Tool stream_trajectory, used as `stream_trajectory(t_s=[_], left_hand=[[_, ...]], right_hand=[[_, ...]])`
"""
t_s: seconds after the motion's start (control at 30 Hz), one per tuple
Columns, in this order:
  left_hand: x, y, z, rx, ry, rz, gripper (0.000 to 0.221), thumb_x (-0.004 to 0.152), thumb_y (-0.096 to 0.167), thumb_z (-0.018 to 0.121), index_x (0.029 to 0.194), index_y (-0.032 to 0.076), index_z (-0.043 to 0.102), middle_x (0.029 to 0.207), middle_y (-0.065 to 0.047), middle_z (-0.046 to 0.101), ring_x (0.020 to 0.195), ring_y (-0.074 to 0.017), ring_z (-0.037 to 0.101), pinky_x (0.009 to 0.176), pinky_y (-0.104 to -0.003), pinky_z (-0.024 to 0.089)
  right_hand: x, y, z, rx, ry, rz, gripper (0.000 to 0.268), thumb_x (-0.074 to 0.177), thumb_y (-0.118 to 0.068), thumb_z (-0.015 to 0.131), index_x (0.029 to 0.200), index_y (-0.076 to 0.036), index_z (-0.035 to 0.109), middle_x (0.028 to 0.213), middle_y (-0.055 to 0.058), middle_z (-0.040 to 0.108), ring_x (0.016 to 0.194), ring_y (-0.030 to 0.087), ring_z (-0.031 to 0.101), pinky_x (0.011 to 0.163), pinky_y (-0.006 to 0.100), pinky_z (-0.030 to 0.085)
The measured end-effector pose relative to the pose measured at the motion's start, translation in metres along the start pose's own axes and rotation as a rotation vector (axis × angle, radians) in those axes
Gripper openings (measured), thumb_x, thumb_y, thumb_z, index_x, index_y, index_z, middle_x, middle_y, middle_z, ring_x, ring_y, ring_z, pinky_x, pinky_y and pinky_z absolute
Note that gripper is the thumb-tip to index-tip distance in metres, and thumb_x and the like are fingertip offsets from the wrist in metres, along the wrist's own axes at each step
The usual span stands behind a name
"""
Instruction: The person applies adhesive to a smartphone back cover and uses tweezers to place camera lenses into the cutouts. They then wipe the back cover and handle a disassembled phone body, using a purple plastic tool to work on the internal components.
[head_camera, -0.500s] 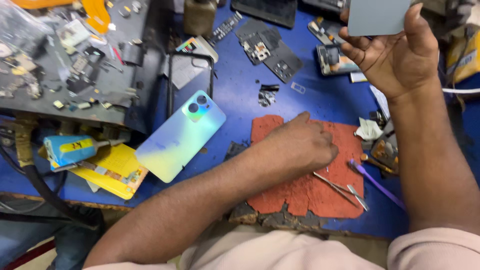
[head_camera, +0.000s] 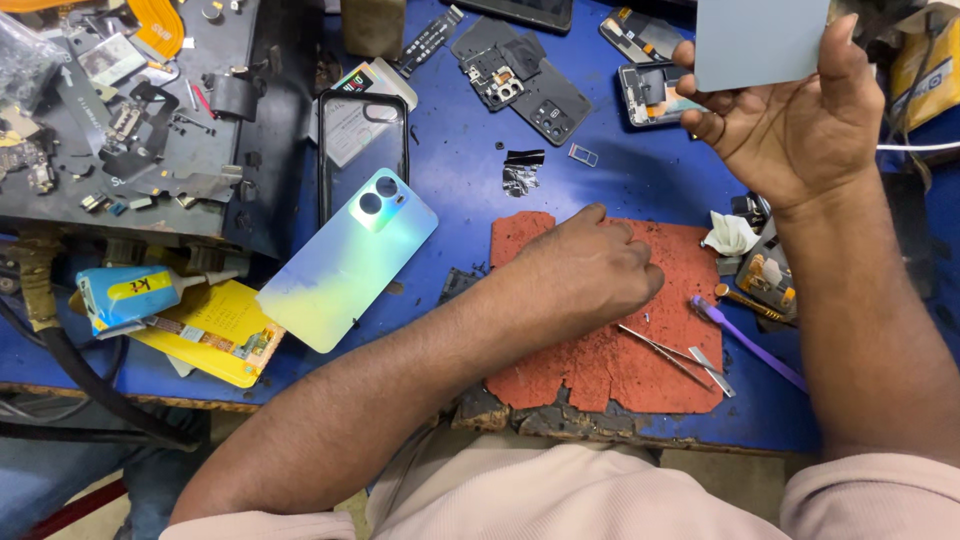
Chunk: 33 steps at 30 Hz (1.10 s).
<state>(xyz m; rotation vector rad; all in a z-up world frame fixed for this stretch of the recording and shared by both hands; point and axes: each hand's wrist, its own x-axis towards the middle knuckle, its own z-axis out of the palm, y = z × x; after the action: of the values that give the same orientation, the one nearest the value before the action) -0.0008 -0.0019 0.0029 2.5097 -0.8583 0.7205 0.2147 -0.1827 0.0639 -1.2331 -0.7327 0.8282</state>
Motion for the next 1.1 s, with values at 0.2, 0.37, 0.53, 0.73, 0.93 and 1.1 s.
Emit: stream_trajectory(t_s=[0.2,0.37,0.53,0.73,0.93,1.1], left_hand=[[0.0,-0.001,0.002,-0.01,0.015,-0.006,0.004,0.078,0.014,0.068,0.074,0.013,0.067,0.077,-0.003,0.069,0.086,-0.0237,0.069,0.071,-0.043,0.049],[-0.001,0.0,0.006,-0.01,0.021,-0.014,0.005,0.078,0.016,0.068,0.073,0.014,0.068,0.076,-0.003,0.07,0.085,-0.0244,0.07,0.07,-0.044,0.049],[-0.001,0.0,0.006,-0.005,0.027,-0.016,0.003,0.077,0.014,0.069,0.075,0.013,0.069,0.078,-0.003,0.071,0.086,-0.0236,0.071,0.071,-0.043,0.05],[-0.001,0.0,0.006,-0.016,0.058,-0.034,0.004,0.077,0.016,0.07,0.074,0.013,0.069,0.076,-0.003,0.071,0.084,-0.0237,0.071,0.07,-0.043,0.05],[-0.002,0.002,0.011,0.001,0.086,-0.035,0.006,0.078,0.017,0.07,0.073,0.015,0.069,0.076,-0.002,0.071,0.083,-0.0234,0.071,0.07,-0.043,0.051],[-0.002,0.002,0.012,0.004,0.092,-0.038,0.005,0.077,0.018,0.07,0.073,0.015,0.069,0.076,-0.001,0.071,0.083,-0.0226,0.071,0.07,-0.043,0.051]], right_hand=[[0.012,-0.005,0.015,-0.093,-0.066,-0.043,0.057,0.107,-0.047,0.068,0.144,-0.007,0.052,0.139,0.016,0.059,0.126,0.025,0.061,0.108,0.045,0.052],[0.036,-0.006,0.035,-0.649,0.007,-0.088,0.052,0.098,-0.026,0.077,0.141,-0.004,0.057,0.135,0.01,0.062,0.126,0.02,0.059,0.111,0.043,0.052],[0.072,0.007,0.039,-1.051,0.168,0.148,0.063,0.084,-0.026,0.079,0.139,-0.005,0.057,0.13,0.01,0.065,0.105,0.025,0.068,0.083,0.043,0.057],[0.105,0.034,0.003,-1.564,-0.011,-0.2,0.052,0.098,-0.029,0.091,0.124,0.008,0.065,0.107,0.023,0.072,0.093,0.032,0.069,0.075,0.042,0.054],[0.117,0.033,0.013,-1.581,0.192,0.324,0.057,0.1,-0.048,0.081,0.093,0.006,0.066,0.07,0.022,0.065,0.06,0.032,0.064,0.057,0.047,0.05],[0.13,0.043,-0.001,-1.743,0.065,0.048,0.053,0.098,-0.046,0.079,0.1,0.006,0.069,0.074,0.022,0.067,0.062,0.035,0.065,0.054,0.048,0.049]])
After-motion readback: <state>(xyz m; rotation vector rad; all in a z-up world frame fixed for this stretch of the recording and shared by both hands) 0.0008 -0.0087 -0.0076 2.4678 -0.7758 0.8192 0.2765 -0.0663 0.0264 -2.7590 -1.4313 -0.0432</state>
